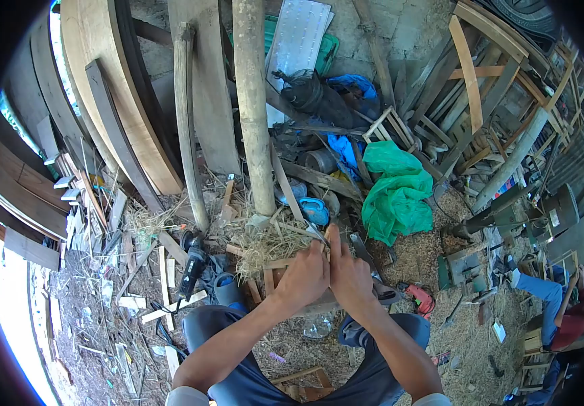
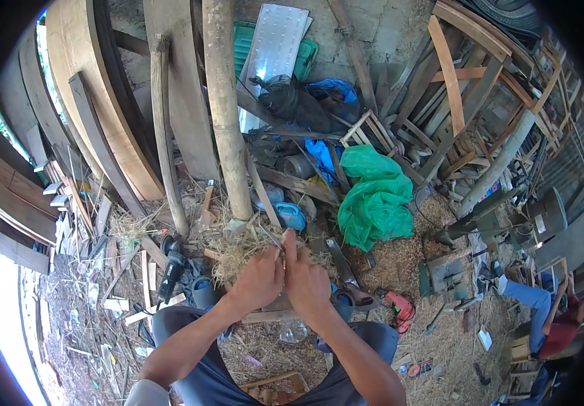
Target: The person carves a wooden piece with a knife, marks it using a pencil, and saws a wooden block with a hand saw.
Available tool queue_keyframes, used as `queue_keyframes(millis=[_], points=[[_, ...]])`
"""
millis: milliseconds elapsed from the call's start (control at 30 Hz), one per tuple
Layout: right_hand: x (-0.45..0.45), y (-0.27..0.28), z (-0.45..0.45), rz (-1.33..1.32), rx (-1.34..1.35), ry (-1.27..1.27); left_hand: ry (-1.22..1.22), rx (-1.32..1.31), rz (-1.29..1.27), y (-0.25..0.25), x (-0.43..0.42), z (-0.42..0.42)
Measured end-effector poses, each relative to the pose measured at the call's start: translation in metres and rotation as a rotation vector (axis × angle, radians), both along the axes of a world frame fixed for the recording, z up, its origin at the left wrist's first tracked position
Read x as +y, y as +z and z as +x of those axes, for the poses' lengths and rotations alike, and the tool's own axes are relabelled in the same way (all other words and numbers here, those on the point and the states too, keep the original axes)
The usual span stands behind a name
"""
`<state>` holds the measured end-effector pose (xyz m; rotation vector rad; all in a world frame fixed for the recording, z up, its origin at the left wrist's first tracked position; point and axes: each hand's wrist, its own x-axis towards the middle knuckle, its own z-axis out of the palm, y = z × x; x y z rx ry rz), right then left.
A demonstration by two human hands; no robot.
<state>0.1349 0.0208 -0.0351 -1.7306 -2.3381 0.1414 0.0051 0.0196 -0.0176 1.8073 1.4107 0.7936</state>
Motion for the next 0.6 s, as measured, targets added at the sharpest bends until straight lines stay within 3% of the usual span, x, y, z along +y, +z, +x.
queue_keyframes(millis=[133,200,333,500,600], points=[[0.012,-0.006,0.011,0.031,0.051,0.074,-0.041,-0.023,-0.015,-0.015,-0.002,0.009],[0.015,0.010,0.014,-0.141,0.230,0.098,0.051,-0.039,0.016,-0.008,-0.001,0.008],[0.011,0.002,0.021,-0.137,0.156,0.119,0.044,-0.036,0.121,-0.020,0.002,0.013],[0.011,-0.013,0.014,-0.099,0.124,0.018,0.012,-0.001,-0.139,-0.007,0.003,0.014],[0.008,-0.014,0.013,-0.115,0.108,-0.018,-0.049,0.005,-0.043,-0.020,0.001,0.011]])
